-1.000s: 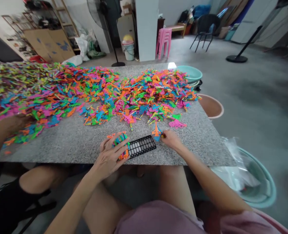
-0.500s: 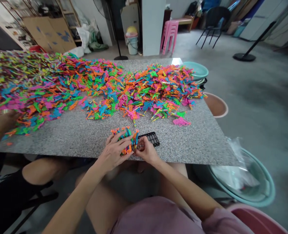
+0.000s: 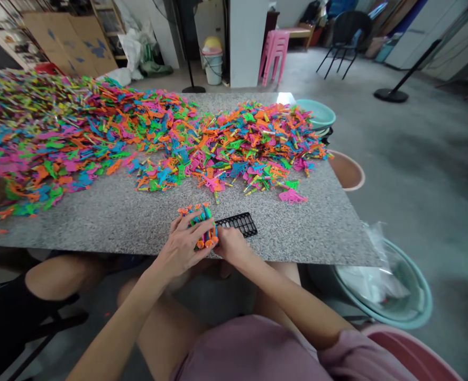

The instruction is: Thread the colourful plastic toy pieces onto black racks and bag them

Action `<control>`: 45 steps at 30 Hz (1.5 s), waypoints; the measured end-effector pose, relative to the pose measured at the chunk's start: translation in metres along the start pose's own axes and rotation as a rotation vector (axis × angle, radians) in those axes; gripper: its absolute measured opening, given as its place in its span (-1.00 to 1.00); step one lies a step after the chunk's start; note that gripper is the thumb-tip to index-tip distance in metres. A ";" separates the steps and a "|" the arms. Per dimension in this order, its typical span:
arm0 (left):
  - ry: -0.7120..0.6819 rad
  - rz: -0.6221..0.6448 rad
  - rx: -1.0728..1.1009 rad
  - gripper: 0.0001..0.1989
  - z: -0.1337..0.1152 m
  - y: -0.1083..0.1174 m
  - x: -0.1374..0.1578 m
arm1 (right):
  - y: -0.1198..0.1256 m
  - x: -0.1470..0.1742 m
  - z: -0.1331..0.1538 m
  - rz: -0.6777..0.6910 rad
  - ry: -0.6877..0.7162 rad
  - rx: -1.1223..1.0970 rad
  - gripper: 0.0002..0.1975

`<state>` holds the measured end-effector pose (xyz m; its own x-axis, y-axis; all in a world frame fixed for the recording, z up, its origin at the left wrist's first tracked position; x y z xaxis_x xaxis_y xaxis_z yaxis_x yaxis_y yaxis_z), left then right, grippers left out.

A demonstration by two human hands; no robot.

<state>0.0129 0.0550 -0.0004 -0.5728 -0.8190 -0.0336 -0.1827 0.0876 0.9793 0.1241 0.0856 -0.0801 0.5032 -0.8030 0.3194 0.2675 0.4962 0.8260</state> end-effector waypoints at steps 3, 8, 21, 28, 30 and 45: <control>-0.016 -0.036 -0.050 -0.56 -0.006 0.002 -0.001 | -0.004 0.001 0.011 0.066 -0.035 0.052 -0.69; -0.058 -0.200 -0.154 -0.64 -0.003 0.000 -0.001 | 0.015 0.008 -0.013 0.043 0.045 0.006 -0.73; -0.126 -0.285 -0.228 -0.67 -0.003 0.002 -0.001 | 0.071 0.048 -0.201 -0.153 0.006 0.079 -0.42; -0.119 -0.253 -0.200 -0.66 -0.002 0.000 0.000 | 0.080 0.062 -0.173 -0.403 -0.350 0.019 -0.68; -0.106 -0.245 -0.193 -0.67 -0.002 0.000 0.000 | 0.069 0.065 -0.170 -0.319 -0.544 0.007 -0.57; -0.039 -0.035 -0.049 -0.69 0.007 -0.003 0.005 | 0.043 0.006 -0.124 -0.419 0.010 -0.441 -0.93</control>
<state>0.0052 0.0543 -0.0051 -0.5979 -0.7980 -0.0747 -0.1644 0.0309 0.9859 0.2407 0.1427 -0.1004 0.2892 -0.9573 0.0026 0.7587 0.2308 0.6092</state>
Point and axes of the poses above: each hand's wrist, its own x-axis away from the middle knuckle, its own y-axis out of the back of the hand, z = x × y, the point moved 6 cm from there along -x, towards the middle knuckle, and after that the axes turned 11 degrees about z, right-handed, at the moved point
